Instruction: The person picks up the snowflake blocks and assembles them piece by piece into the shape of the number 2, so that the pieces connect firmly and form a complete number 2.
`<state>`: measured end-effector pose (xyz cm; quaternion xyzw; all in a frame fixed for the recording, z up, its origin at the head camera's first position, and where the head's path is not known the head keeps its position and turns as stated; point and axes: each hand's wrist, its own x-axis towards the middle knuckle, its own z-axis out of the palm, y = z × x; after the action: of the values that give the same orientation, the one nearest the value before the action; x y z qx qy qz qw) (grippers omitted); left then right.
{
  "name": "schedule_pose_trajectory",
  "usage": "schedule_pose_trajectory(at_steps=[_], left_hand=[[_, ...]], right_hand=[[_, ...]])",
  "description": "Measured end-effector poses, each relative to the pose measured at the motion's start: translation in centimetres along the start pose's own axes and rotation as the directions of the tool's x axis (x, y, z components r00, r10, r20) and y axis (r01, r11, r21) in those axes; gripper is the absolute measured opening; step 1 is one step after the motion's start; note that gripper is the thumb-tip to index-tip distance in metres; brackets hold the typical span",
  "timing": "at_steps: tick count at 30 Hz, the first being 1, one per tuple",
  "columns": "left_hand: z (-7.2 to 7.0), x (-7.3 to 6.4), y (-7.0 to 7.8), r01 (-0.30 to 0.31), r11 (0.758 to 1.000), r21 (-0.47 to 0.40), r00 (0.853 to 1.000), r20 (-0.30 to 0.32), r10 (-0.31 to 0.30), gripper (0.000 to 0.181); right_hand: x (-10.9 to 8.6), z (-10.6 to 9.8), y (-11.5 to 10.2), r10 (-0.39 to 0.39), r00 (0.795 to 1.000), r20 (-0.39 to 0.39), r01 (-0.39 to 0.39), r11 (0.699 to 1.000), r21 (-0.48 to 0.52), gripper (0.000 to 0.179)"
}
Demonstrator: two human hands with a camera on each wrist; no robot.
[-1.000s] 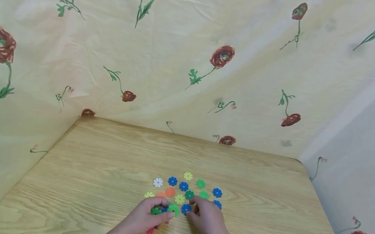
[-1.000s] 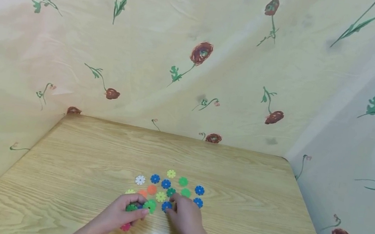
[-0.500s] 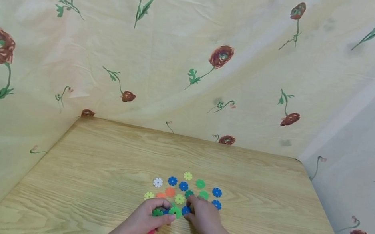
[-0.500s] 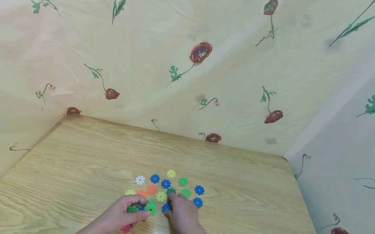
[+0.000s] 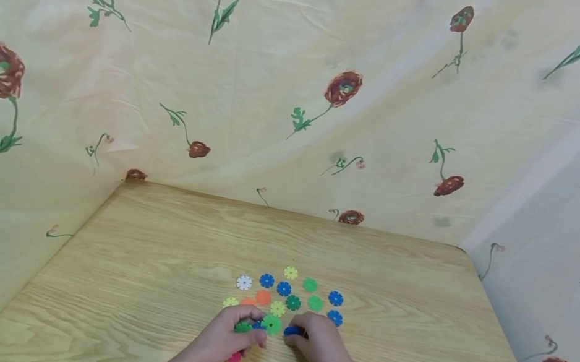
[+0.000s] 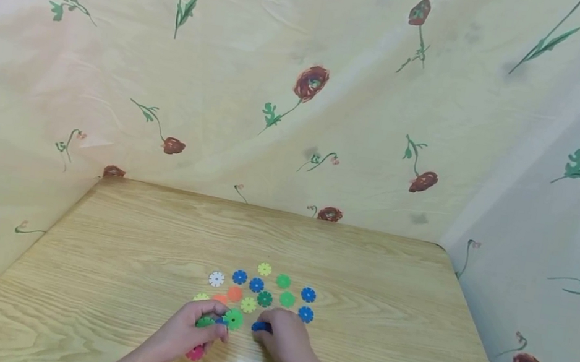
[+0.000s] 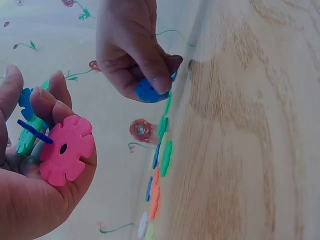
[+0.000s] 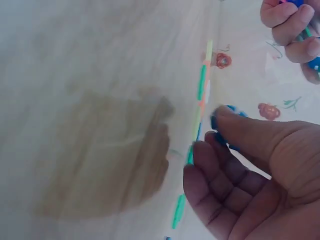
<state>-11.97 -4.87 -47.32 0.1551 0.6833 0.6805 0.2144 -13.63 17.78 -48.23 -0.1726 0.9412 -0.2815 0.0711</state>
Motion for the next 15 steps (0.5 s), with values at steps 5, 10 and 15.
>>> schedule_pose_trajectory(at_steps=[5,10,15], left_hand=[[0.0,0.0,0.0,0.000,1.000,-0.026,1.000,-0.023,-0.001,0.042],[-0.1,0.0,-0.1,0.015,0.999,-0.047,0.999,-0.046,-0.017,0.049],[-0.1,0.1,-0.2,0.004,0.998,-0.057,0.999,-0.038,-0.006,0.041]], right_hand=[[-0.8,-0.5,-0.3,-0.047,0.996,-0.073,0.056,0.989,0.134,0.007],[-1.9,-1.1,-1.3,-0.071,0.989,-0.128,0.101,0.962,0.252,0.010],[-2.5,-1.0,-2.0,-0.123,0.970,-0.211,0.173,0.957,0.234,0.010]])
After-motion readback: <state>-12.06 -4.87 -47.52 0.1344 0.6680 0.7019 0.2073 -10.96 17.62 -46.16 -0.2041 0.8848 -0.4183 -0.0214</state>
